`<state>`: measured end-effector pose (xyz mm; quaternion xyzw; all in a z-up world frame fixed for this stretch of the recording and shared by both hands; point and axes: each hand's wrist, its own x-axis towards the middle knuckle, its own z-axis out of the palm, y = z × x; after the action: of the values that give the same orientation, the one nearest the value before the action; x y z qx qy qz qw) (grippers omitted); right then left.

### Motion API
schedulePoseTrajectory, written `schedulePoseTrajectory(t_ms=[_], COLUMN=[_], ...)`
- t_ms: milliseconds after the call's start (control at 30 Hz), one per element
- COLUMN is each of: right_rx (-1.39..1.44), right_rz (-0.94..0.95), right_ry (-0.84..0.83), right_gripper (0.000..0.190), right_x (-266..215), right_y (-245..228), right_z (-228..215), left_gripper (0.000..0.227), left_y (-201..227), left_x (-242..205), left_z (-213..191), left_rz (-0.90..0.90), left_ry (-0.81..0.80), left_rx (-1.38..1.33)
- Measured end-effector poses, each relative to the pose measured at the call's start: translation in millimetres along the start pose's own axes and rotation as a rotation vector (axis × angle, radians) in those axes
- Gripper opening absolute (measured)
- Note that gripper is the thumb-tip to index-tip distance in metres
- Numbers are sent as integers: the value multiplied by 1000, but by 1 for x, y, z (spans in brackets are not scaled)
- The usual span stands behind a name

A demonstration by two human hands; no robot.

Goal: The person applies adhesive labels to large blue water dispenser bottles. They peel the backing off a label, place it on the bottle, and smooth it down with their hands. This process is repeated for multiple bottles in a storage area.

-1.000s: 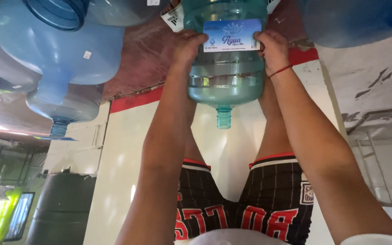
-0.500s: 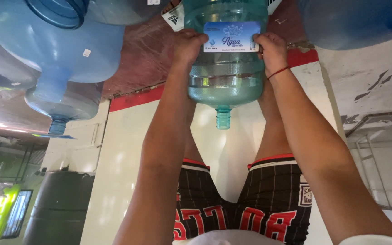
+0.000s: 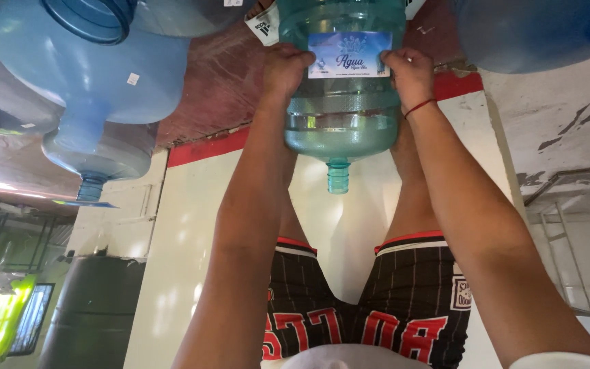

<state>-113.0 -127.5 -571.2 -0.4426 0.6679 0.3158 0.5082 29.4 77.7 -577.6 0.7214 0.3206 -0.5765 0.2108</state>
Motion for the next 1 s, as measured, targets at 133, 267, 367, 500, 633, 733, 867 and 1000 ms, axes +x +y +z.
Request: schedulePoseTrajectory(t_ms=[133,267,367,500,633,733,867,1000], right_rx=[-145,438,459,-316,-343,-425,531,1014], right_rz=[27,159,-68,-762,-681,-743,-279,-200], right_ry=[86,399,317,-70,-171,-24,-410,-634], right_gripper=[21,46,40,26,35,24,24,24], right_x=[-4,8,-16,-86,-80,-45,-26,-26], right_y=[-5,25,30,6,-27,-23,-16,-38], right_z=[4,-5,-10,-5,14,40,94,59], left_gripper=[16,47,57,41,56,61,53,53], left_y=[21,15,-24,-67,-80,-84,-83,-87], left_x=[-25,-49,-81,-140,-149,-133,-132,-126], left_z=[-9,-14,-5,14,38,58,58,57], left_rz=[-52,-12,246,782,826,743,870,887], left_ry=[-47,96,257,331,243,429,611,599], left_rx=[27,34,-31,96,198,375,348,346])
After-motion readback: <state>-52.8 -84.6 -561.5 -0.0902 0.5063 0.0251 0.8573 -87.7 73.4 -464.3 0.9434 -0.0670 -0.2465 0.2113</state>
